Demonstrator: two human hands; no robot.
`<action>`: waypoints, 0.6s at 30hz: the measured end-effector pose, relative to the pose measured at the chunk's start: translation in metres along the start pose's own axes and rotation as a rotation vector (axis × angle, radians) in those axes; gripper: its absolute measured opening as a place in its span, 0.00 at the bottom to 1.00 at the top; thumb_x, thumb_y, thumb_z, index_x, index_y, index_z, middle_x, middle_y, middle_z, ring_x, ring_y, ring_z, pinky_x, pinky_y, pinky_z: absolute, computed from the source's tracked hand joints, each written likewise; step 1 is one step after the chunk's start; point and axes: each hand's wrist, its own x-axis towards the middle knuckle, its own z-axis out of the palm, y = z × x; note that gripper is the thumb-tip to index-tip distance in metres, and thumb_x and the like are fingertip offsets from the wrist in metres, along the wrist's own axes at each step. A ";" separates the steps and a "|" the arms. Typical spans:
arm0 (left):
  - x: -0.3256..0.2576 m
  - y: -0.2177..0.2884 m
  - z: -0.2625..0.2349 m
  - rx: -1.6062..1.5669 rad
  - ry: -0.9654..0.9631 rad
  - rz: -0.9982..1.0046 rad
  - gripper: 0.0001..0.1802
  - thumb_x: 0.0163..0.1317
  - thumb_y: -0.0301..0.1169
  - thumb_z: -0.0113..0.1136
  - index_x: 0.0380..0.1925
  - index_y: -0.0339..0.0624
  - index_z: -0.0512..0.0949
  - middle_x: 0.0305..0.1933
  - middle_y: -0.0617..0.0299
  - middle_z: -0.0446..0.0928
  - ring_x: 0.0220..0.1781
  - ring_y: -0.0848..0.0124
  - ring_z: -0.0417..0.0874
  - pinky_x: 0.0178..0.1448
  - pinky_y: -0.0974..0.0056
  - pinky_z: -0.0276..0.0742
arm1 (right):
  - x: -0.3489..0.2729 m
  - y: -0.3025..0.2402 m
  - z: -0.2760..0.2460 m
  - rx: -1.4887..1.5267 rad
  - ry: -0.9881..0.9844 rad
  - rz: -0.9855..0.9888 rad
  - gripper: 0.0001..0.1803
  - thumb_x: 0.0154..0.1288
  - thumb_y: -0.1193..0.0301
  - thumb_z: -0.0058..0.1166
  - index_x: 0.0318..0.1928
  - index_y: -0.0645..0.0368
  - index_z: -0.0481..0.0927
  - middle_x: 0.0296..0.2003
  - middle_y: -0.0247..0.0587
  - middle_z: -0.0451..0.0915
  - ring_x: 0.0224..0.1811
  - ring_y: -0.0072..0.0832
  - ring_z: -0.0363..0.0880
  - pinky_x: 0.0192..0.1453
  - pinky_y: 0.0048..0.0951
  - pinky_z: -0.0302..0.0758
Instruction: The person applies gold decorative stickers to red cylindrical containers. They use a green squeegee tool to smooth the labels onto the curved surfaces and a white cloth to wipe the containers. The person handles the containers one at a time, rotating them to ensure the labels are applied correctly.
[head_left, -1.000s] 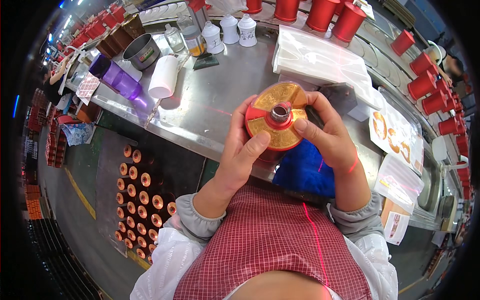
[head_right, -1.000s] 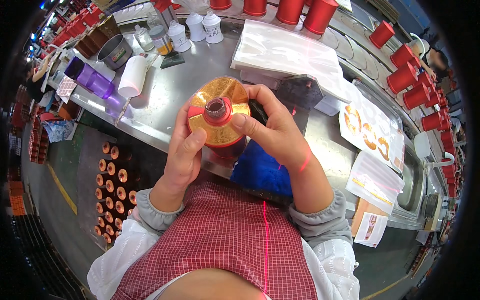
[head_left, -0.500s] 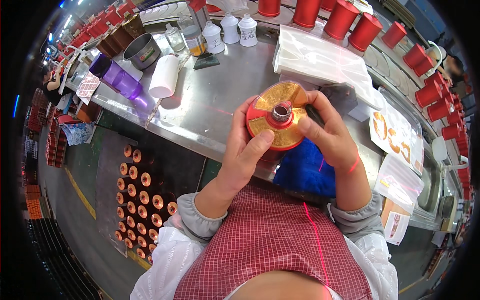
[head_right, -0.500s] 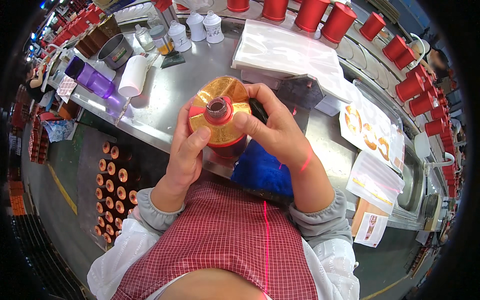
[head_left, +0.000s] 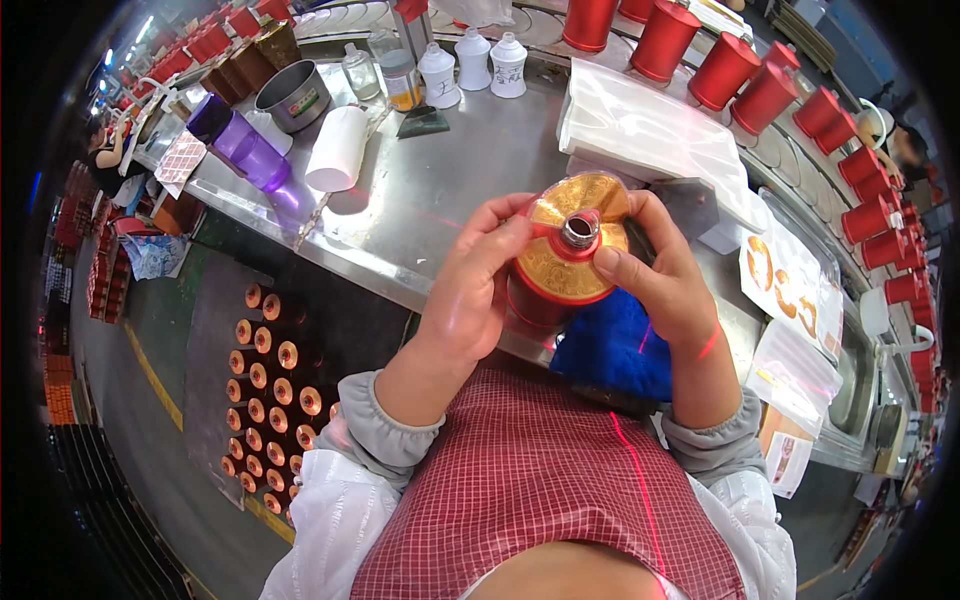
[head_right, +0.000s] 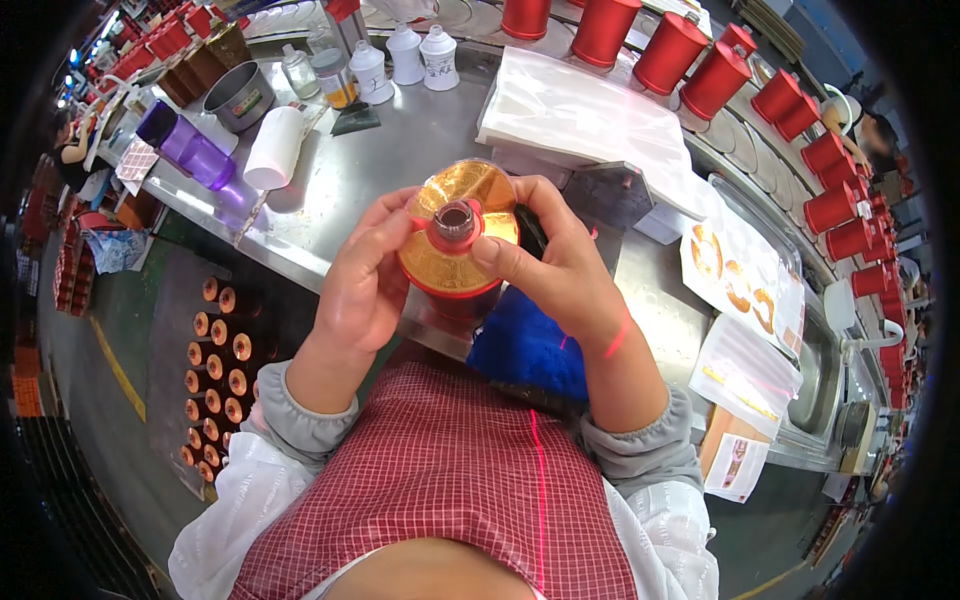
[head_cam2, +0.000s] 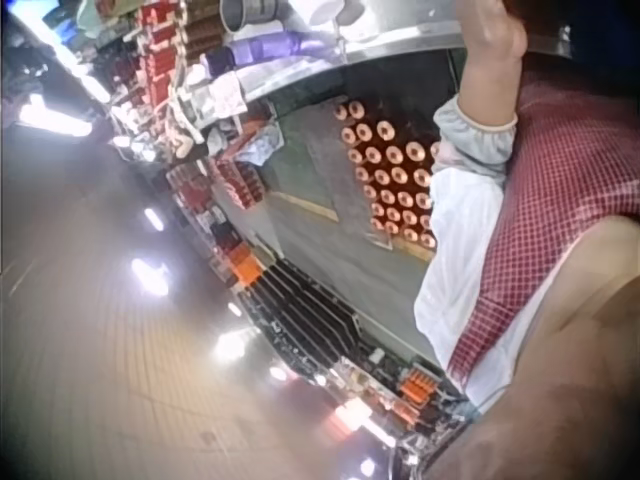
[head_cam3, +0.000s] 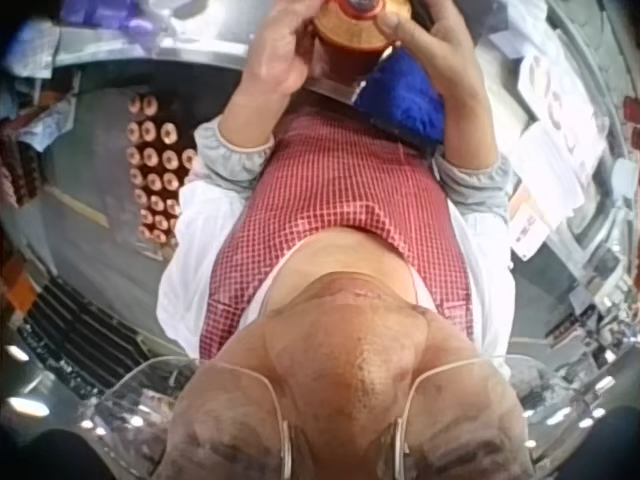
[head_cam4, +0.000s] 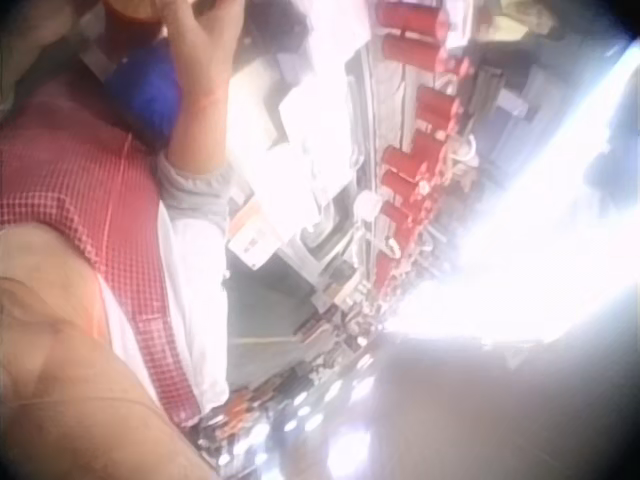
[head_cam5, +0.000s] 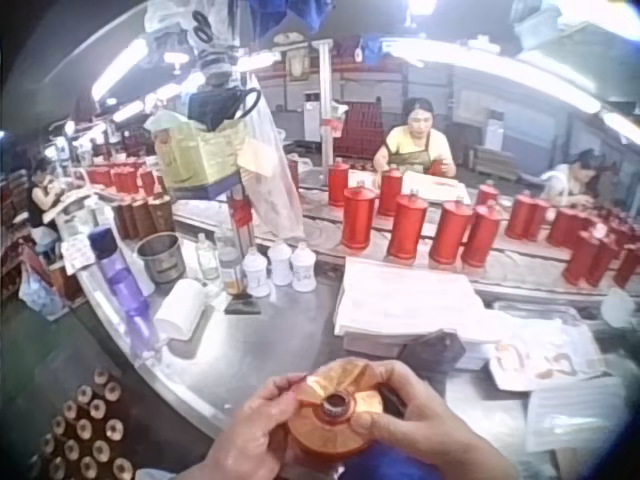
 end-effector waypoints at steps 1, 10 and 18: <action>-0.003 -0.008 -0.001 0.069 0.004 0.143 0.31 0.64 0.31 0.59 0.63 0.36 0.58 0.60 0.53 0.68 0.63 0.66 0.70 0.69 0.60 0.65 | 0.000 0.000 0.000 0.010 -0.002 -0.002 0.27 0.62 0.64 0.65 0.55 0.63 0.69 0.49 0.35 0.74 0.53 0.20 0.71 0.59 0.25 0.69; 0.007 -0.023 -0.005 0.130 -0.189 0.193 0.45 0.60 0.29 0.61 0.70 0.43 0.43 0.65 0.50 0.61 0.68 0.64 0.64 0.72 0.57 0.59 | -0.003 -0.002 -0.008 -0.126 0.085 -0.082 0.19 0.63 0.65 0.64 0.49 0.60 0.72 0.44 0.32 0.76 0.50 0.18 0.71 0.56 0.24 0.69; -0.002 -0.074 -0.010 1.175 0.001 1.269 0.22 0.65 0.29 0.58 0.58 0.39 0.65 0.60 0.40 0.68 0.68 0.39 0.62 0.74 0.40 0.51 | -0.002 0.017 -0.005 0.005 0.127 -0.171 0.10 0.68 0.69 0.58 0.45 0.58 0.73 0.42 0.27 0.75 0.47 0.14 0.69 0.54 0.21 0.69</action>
